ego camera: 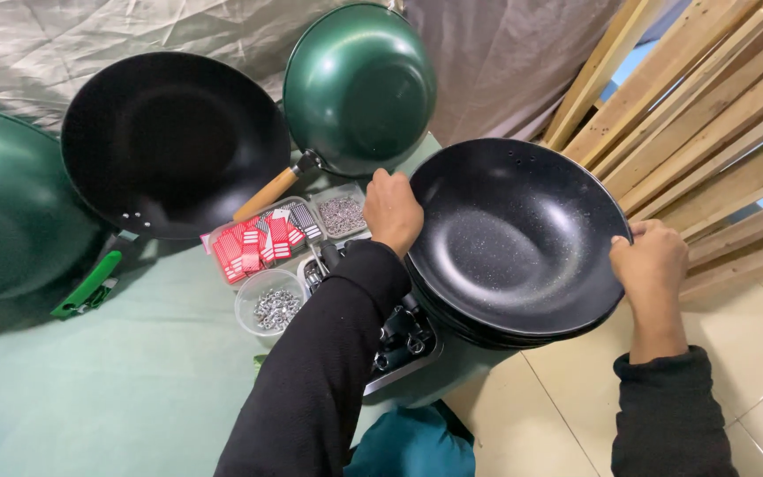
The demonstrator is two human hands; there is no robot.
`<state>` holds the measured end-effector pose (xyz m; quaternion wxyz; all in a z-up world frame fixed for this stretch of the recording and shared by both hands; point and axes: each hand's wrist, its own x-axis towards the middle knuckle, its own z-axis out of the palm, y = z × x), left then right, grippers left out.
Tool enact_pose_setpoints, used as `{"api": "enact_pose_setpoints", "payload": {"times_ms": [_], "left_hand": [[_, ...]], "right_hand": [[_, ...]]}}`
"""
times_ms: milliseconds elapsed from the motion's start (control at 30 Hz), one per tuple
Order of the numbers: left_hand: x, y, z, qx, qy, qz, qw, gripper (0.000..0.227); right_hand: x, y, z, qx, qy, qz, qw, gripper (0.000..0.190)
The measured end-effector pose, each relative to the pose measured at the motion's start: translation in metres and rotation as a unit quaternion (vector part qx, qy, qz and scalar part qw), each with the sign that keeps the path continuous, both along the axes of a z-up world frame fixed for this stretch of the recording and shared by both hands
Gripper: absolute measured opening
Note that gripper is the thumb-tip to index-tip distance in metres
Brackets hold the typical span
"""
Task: Attaching a metal bracket to the rim of a wok using a screwdriver and screws.
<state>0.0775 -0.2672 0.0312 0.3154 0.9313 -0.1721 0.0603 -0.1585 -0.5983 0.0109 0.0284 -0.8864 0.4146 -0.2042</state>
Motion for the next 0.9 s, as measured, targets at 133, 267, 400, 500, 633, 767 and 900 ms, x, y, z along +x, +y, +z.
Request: {"api": "enact_pose_setpoints", "payload": {"times_ms": [133, 267, 400, 500, 633, 767, 900], "left_hand": [[0.003, 0.007, 0.012, -0.041, 0.064, -0.005, 0.997, 0.025], [0.02, 0.009, 0.01, -0.067, 0.187, -0.018, 0.98, 0.031], [0.015, 0.018, 0.015, -0.143, 0.323, 0.0, 0.936, 0.035], [-0.007, 0.023, 0.044, -0.179, 0.321, -0.019, 0.93, 0.007], [0.004, 0.014, 0.04, -0.131, 0.247, -0.009, 0.96, 0.009], [0.012, 0.018, 0.04, -0.143, 0.23, 0.004, 0.963, 0.022], [0.006, 0.049, 0.066, -0.16, 0.24, 0.002, 0.958, 0.026]], "right_hand": [[0.003, -0.008, 0.007, 0.024, -0.015, -0.002, 1.0, 0.027], [0.004, 0.005, 0.036, 0.091, -0.069, -0.012, 0.993, 0.028], [0.003, -0.009, 0.037, 0.114, -0.072, 0.005, 0.991, 0.022], [0.008, -0.019, 0.028, 0.147, -0.085, -0.002, 0.985, 0.02], [0.018, -0.002, 0.042, 0.179, -0.101, -0.026, 0.978, 0.019], [0.035, 0.0, 0.054, 0.18, -0.083, -0.005, 0.98, 0.018], [0.05, 0.012, 0.074, 0.185, -0.081, 0.023, 0.979, 0.018]]}}
